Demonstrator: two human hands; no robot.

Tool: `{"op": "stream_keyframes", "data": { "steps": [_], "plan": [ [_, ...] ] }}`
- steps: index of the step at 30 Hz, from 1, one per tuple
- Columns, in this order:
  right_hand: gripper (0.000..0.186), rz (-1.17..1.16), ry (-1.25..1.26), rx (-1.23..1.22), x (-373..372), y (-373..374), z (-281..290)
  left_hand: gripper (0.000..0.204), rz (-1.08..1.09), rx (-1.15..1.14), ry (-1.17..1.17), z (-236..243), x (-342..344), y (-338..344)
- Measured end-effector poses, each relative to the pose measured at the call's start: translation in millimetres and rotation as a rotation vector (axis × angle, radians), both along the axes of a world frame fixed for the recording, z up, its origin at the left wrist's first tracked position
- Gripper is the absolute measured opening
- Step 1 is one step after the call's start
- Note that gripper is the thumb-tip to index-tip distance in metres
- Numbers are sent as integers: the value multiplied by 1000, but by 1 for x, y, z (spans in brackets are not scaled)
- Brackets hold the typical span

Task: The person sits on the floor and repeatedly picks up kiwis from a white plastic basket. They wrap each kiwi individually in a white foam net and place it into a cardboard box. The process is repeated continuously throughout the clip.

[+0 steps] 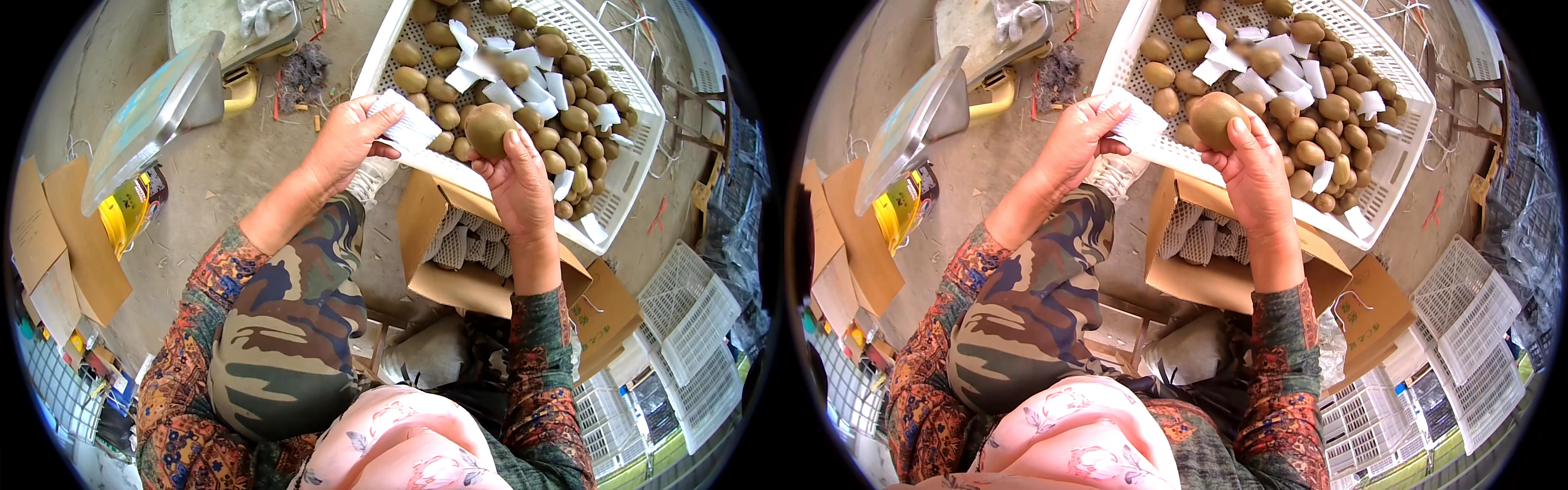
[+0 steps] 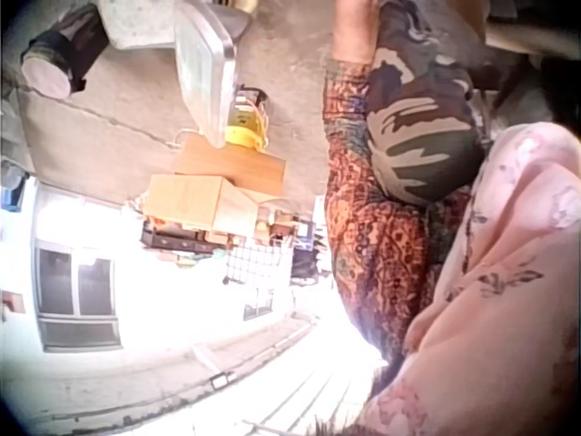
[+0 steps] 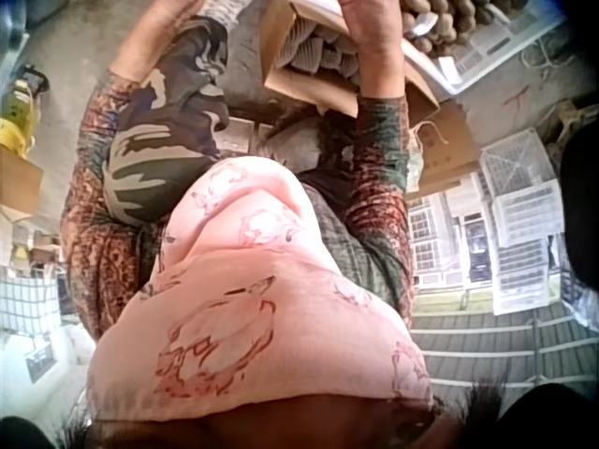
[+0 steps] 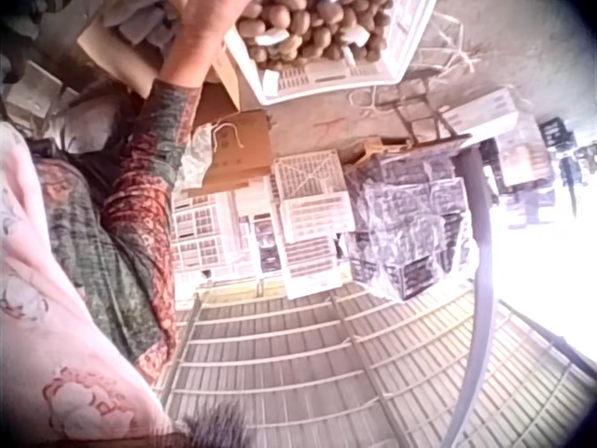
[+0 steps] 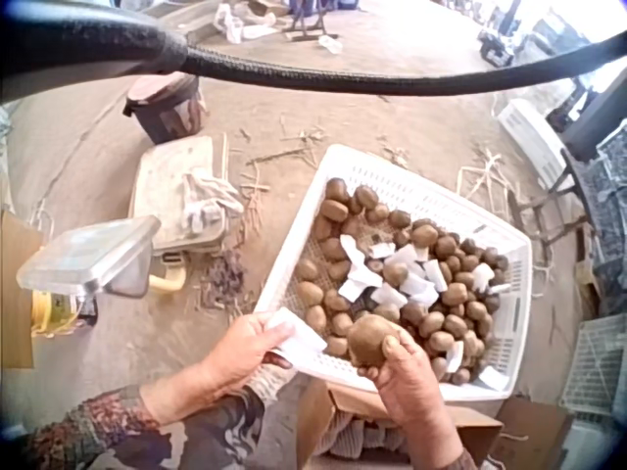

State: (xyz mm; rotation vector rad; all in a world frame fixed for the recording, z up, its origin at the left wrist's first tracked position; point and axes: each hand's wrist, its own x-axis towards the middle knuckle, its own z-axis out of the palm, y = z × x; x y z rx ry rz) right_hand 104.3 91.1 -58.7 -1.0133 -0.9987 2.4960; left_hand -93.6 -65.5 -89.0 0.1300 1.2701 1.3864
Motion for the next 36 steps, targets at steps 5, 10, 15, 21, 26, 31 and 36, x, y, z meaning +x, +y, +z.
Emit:
{"op": "stream_keyframes", "data": {
  "steps": [5,10,15,21,26,31,36],
  "plan": [
    [39,-41,39,-58,1,-1,1,29,-20,-13,18,-2,1,-4],
    [38,-29,189,-142,-2,0,7,29,-14,-14,27,-1,1,-5],
    [46,62,132,272,-4,-4,10,29,-16,-5,24,2,1,-3],
    [45,32,46,194,-6,-6,17,28,-2,-14,16,6,0,-2],
    [57,80,-28,297,-8,-10,19,27,28,-22,-13,6,-1,-2],
    [46,81,-147,249,-7,-9,24,34,-23,75,-12,10,0,-3],
    [48,114,-191,353,-29,-31,37,38,6,210,-25,25,12,5]
  ]
}}
